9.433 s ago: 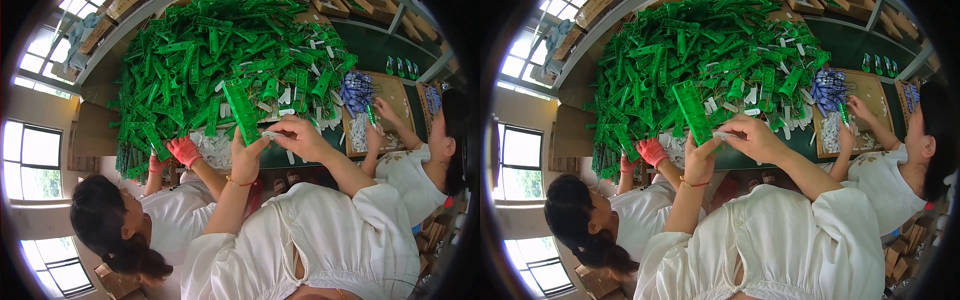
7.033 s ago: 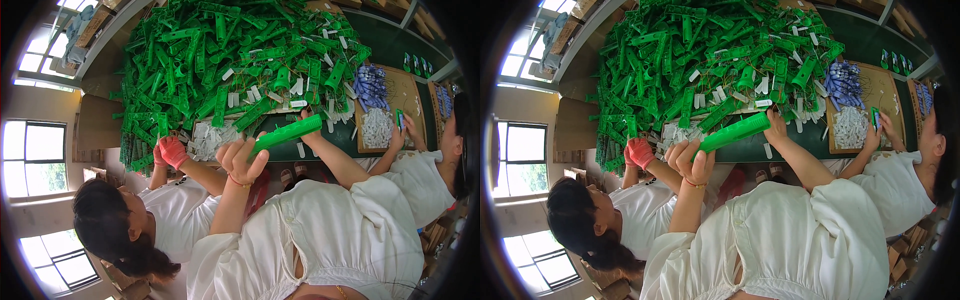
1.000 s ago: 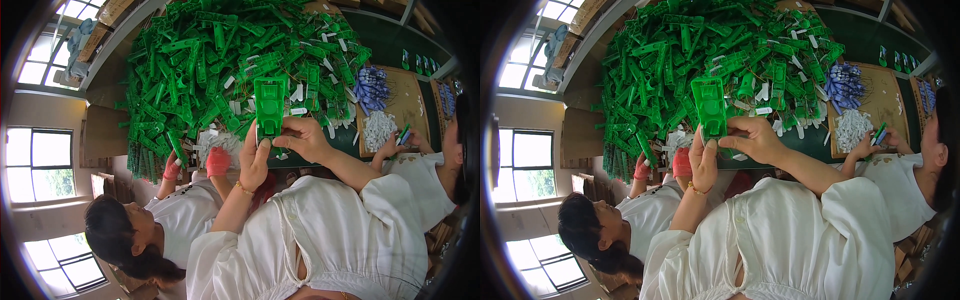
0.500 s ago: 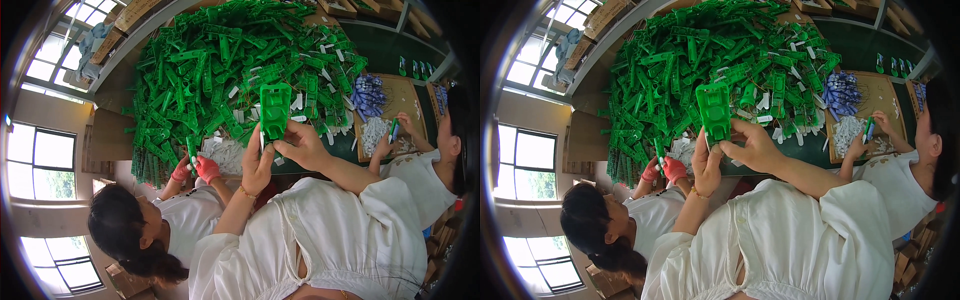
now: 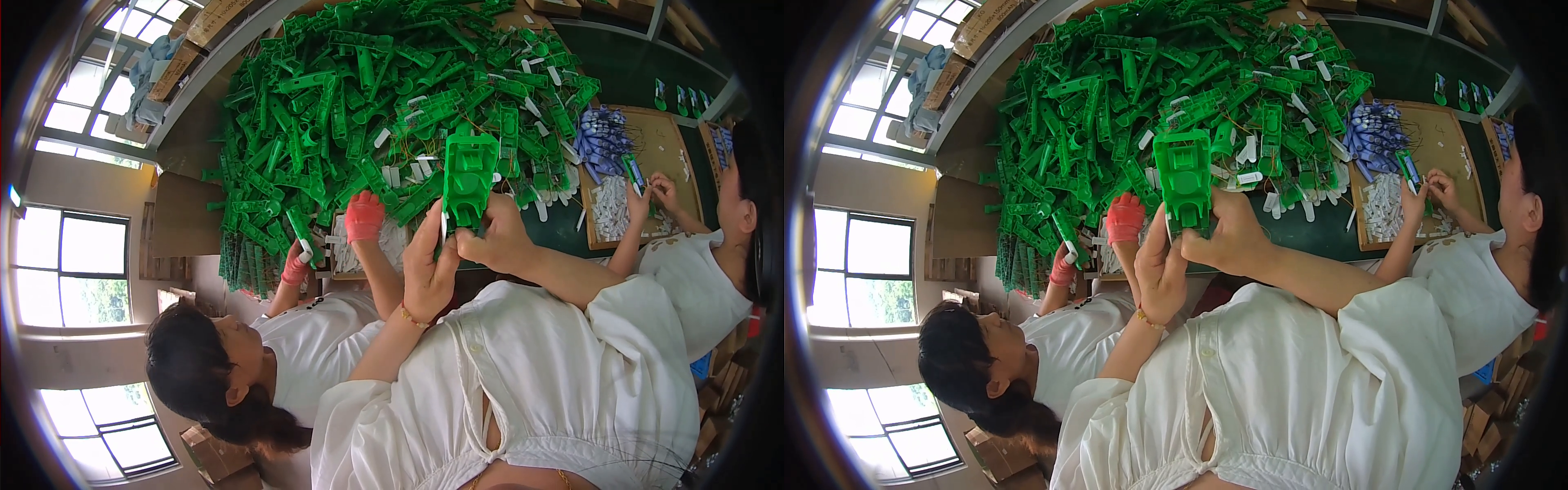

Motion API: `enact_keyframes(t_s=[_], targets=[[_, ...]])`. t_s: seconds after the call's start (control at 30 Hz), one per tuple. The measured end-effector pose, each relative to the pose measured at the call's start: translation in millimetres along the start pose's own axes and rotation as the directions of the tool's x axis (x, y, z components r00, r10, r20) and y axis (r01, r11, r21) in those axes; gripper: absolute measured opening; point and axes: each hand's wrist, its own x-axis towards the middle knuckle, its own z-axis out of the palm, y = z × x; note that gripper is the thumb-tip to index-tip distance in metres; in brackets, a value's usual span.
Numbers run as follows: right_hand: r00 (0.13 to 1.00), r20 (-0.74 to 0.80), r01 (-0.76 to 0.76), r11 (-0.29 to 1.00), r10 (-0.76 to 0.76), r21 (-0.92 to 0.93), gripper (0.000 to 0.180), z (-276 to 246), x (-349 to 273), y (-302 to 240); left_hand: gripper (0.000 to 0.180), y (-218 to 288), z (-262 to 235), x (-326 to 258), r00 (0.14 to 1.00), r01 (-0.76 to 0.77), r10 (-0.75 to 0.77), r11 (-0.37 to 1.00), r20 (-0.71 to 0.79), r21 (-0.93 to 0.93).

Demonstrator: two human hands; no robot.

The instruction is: Assembling small white parts onto green plastic component housings at a factory workstation.

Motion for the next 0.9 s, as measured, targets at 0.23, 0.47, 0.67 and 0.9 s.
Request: enact_keyframes(t_s=[0.23, 0.47, 0.67, 0.9], targets=[[0.998, -0.058, 0.032, 0.999, -0.033, -0.008, 0.024, 6, -5, 2, 0.044, 4, 0, -4, 0.999, 0.046, -0.045, 0.997, 0.023, -0.066], [0.945, 0.325, -0.083, 0.947, -0.024, 0.311, 0.043, -18, 1, -4, 0.046, 7, -6, 2, 0.998, 0.06, -0.065, 0.878, 0.006, -0.475], [0.896, 0.405, 0.141, 0.982, -0.182, 0.129, 0.045, -21, 0, -6, 0.046, 7, -10, -6, 0.999, 0.021, -0.03, 0.932, -0.018, -0.361], [0.873, 0.413, 0.385, 0.887, -0.26, -0.254, 0.041, -18, -2, -20, 0.039, -1, -9, -9, 0.997, -0.018, -0.018, 0.907, -0.081, -0.422]])
